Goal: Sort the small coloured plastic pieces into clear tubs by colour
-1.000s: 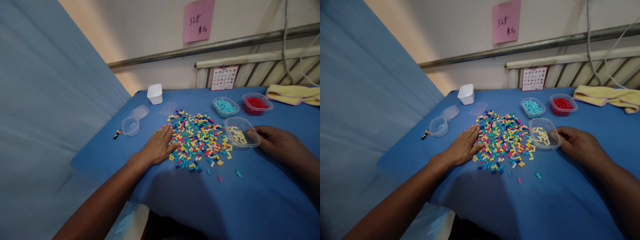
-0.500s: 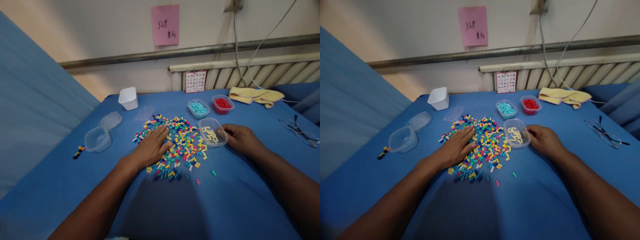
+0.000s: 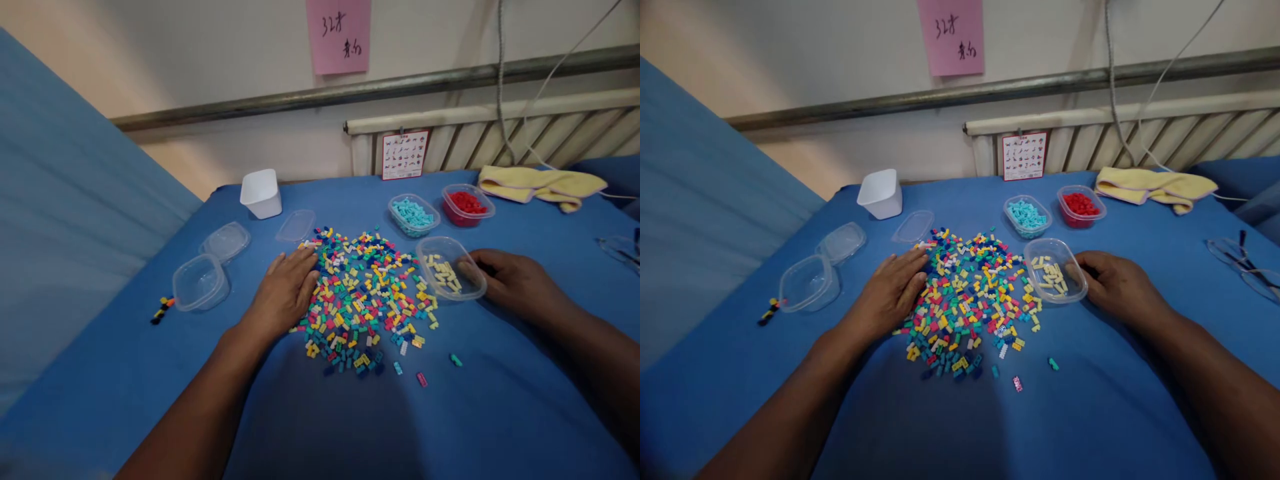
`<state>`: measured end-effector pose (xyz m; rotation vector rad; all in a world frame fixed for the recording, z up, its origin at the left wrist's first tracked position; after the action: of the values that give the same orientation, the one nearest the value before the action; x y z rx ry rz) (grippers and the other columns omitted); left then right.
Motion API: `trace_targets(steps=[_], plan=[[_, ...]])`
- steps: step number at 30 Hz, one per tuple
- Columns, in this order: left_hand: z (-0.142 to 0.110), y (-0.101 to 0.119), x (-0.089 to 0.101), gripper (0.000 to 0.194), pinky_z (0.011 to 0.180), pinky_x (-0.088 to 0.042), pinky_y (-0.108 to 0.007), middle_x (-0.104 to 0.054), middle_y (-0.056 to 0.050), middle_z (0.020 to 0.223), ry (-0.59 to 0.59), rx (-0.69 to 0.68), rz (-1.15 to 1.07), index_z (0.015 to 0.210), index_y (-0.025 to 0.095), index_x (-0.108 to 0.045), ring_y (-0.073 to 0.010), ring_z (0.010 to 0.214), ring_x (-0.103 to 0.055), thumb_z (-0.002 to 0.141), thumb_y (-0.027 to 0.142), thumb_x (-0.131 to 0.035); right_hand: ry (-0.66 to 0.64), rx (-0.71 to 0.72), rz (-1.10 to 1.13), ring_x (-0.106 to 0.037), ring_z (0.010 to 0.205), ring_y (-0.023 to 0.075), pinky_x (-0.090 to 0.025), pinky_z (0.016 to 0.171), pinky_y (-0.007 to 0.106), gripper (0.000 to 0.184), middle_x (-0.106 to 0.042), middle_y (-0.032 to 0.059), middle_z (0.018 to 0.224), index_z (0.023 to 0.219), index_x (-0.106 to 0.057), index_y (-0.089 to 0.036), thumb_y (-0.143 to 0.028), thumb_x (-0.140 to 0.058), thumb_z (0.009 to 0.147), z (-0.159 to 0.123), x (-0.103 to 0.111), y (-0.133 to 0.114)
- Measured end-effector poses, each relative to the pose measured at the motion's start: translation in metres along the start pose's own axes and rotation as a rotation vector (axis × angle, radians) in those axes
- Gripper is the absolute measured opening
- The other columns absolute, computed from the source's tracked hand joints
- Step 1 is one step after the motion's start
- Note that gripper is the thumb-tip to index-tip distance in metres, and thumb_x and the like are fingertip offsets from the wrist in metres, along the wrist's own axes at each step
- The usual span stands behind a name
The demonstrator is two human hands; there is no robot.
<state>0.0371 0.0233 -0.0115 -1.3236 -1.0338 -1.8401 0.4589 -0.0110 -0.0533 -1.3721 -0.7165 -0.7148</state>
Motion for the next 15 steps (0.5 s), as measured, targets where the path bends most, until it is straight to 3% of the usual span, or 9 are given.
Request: trace_targets(steps=[6, 15], plan=[[0.0, -0.018, 0.009, 0.043, 0.129, -0.053, -0.057, -0.074, -0.011, 0.154, 0.244, 0.049, -0.131, 0.138, 0.023, -0.08, -0.0312, 0.146, -0.068, 0.114, 0.042, -0.05, -0.004, -0.041, -0.015, -0.077, 0.088, 0.028, -0.056, 0.075, 0.036, 0.06, -0.085, 0.0036, 0.101, 0.105, -0.082, -0.028, -0.082, -0.058, 0.098, -0.002, 0.002, 0.003], [0.001, -0.05, 0.002, 0.044, 0.131, -0.051, -0.054, -0.074, -0.014, 0.153, 0.341, 0.219, -0.302, 0.138, 0.017, -0.079, -0.0293, 0.146, -0.068, 0.11, 0.035, -0.05, 0.01, -0.09, -0.038, -0.079, 0.086, 0.03, -0.057, 0.074, 0.038, 0.069, -0.086, 0.0041, 0.099, 0.105, -0.084, -0.029, -0.09, -0.058, 0.091, -0.004, 0.005, 0.009]])
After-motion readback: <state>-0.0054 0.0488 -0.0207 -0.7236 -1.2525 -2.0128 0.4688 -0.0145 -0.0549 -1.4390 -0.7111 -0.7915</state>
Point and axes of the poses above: each hand's wrist, its own z-axis towards the middle knuckle, its own x-axis out of the back of the hand, y = z × x, the point moved 8 cm from there along z, towards the middle knuckle
